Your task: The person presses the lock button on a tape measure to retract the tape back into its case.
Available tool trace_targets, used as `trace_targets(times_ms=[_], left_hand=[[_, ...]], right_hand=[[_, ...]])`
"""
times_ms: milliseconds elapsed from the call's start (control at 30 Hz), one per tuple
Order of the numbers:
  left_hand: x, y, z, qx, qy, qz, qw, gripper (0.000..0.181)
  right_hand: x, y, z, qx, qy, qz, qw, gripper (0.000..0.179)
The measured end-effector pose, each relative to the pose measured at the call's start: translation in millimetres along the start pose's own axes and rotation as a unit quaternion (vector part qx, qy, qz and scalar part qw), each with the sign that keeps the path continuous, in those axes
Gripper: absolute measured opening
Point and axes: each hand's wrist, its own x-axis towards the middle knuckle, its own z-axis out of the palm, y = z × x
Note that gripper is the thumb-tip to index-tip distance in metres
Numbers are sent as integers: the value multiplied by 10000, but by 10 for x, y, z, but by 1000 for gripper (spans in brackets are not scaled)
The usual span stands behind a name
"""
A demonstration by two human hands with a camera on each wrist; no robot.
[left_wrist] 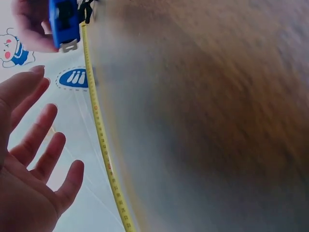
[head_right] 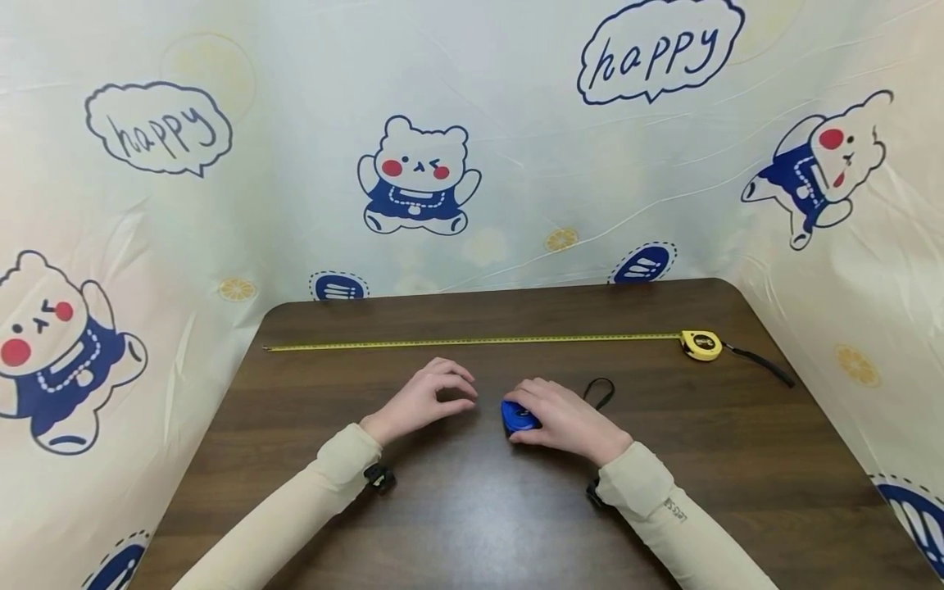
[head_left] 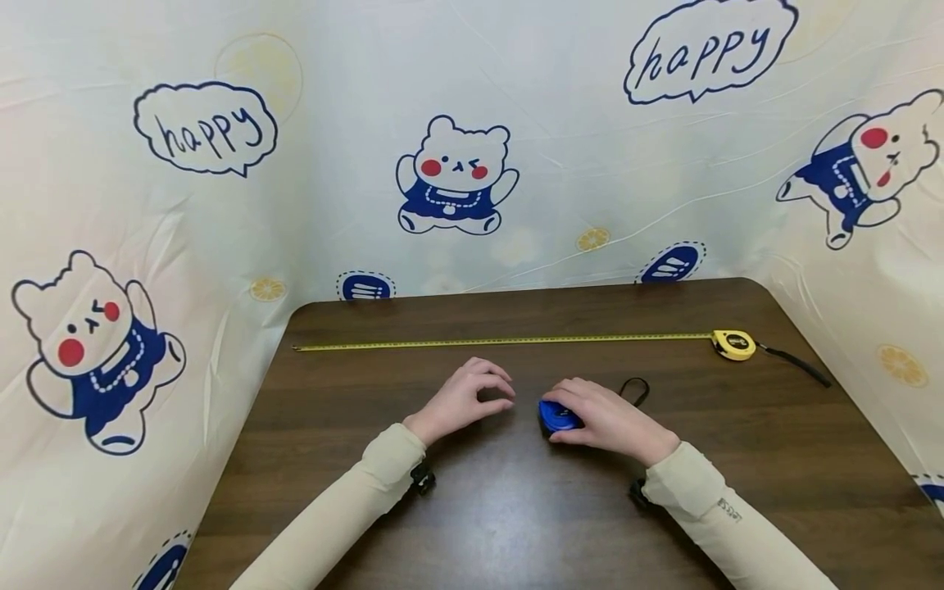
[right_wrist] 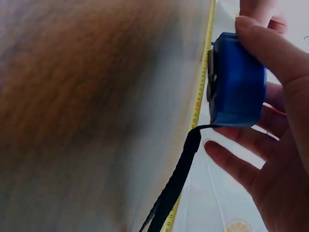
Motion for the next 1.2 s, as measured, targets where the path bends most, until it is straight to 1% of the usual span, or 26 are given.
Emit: trace_targets(times_ms=[100,267,400,567,767,1000,1200], left_hand=[[-26,-18,-34,48,-3,-90,9999,12],[-68,-51,-92,8,82,-284,9996,15],[-107,-73,-135,-23,147,-298,9994,15],[-134,-100,-173,-3,178,-291,9994,15],[-186,-144,-217,52,225,-519,9984,17],[-307,-221,-340,49,281,-952,9951,22],[-460,-306,-451,-12,437,-1091,9931,23]], right_hand=[[-13,10,15,-58,-82,105,9999,53],[-36,32,38,-110,-225,279,9993,55],[-51,44,57,-90,-311,326,9989,55],[-65,50,79,-130,-319,319,9989,55],[-72,47,94,-165,-310,400,9986,56],[-137,84,-7,59,-229,645,9976,54],[-277,187,-105,95,-200,856,9961,49]])
